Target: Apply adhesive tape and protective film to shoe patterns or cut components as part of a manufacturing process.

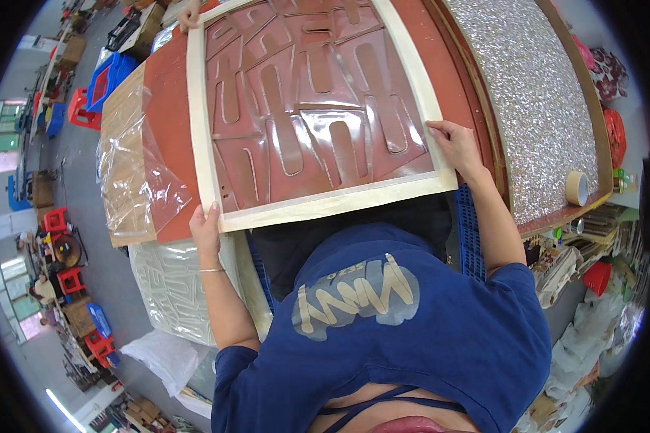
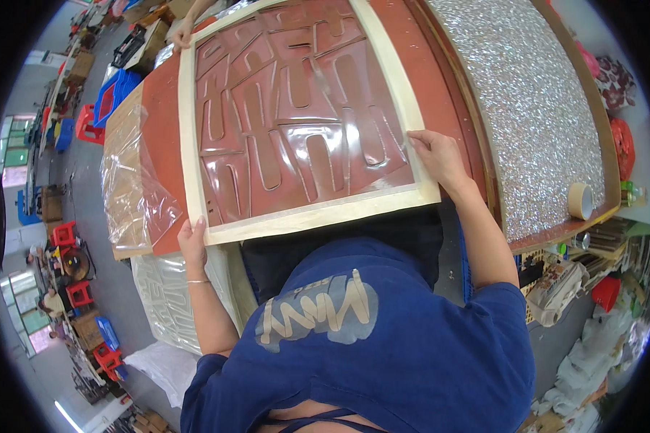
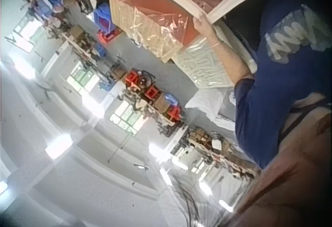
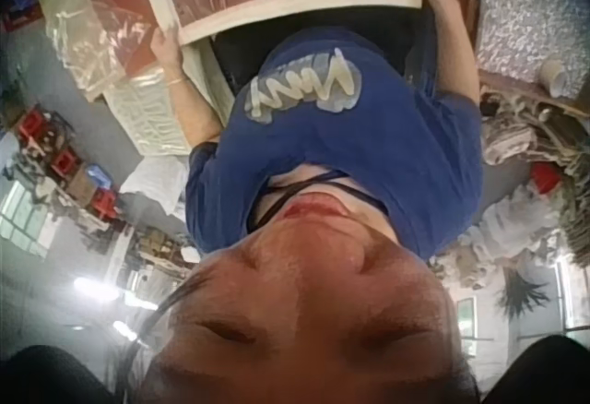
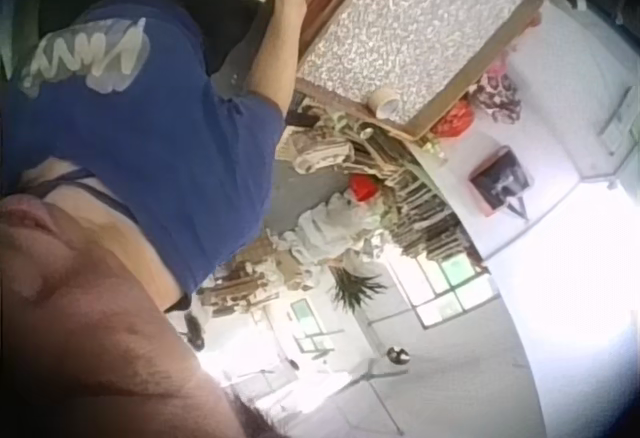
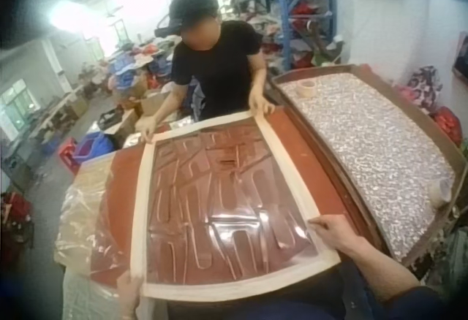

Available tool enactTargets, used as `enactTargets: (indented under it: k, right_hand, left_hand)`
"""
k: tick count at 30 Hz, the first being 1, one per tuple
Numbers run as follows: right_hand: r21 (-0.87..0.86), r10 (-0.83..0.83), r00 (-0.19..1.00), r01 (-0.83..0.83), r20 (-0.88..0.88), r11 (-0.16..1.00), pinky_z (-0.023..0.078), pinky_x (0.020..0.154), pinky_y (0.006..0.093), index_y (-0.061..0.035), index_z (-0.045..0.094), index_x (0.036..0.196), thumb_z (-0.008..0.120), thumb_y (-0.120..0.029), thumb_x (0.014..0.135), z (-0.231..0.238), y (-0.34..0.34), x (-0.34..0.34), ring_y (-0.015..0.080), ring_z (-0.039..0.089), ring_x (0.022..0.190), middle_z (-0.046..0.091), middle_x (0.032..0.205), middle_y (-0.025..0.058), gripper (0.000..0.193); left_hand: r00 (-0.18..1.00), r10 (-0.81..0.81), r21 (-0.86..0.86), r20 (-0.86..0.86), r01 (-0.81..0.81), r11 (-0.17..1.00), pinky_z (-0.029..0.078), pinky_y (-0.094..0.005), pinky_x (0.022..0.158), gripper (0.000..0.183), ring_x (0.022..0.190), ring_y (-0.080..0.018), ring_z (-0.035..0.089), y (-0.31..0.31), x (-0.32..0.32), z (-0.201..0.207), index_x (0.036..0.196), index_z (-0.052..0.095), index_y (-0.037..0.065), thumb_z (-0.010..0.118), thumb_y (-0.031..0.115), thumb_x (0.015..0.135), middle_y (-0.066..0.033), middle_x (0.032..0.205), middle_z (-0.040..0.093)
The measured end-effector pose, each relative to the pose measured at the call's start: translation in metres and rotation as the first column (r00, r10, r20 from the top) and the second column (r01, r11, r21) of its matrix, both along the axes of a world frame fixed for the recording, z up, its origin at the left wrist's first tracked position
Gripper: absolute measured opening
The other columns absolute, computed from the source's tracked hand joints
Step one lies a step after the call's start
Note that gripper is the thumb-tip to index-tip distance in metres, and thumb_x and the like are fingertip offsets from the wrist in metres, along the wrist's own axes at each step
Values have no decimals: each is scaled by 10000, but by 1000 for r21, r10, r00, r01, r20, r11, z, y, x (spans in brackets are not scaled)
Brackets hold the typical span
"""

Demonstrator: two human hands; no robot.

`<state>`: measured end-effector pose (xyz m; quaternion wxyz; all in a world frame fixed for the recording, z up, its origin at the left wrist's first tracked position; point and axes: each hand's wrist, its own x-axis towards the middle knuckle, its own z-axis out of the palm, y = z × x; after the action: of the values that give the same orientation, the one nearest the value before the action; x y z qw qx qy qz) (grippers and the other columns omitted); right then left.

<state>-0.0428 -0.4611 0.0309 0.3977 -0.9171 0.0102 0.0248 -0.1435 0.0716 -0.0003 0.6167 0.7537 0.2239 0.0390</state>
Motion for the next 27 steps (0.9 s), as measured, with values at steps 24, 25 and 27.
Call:
enactTargets:
  k: [24,25,27]
  right_hand:
    - [-372,616,633,-491,469,788,258,1108,522,22,437,1292,687,-215,798,-4,113,-1,395,386,1293,418,1355,246,602]
    - [-377,622,609,-495,492,783,270,1103,518,25,450,1277,689,-221,796,-5,110,-1,391,405,1280,444,1338,237,591]
    - [-384,632,581,-504,512,774,282,1099,514,28,462,1262,690,-226,793,-7,109,-2,387,424,1268,469,1320,228,580]
  left_hand:
    - [995,94,-94,35,-90,991,412,-189,422,203,510,-53,529,-24,0,22,871,606,21,609,216,924,-11,695,609]
    - [995,100,-31,-5,-100,995,369,-184,363,199,449,-42,491,-24,-1,29,870,601,29,615,221,921,3,644,586]
    - [993,112,29,-46,-111,993,325,-179,305,196,388,-30,452,-24,-1,31,869,595,37,622,225,917,18,593,562]
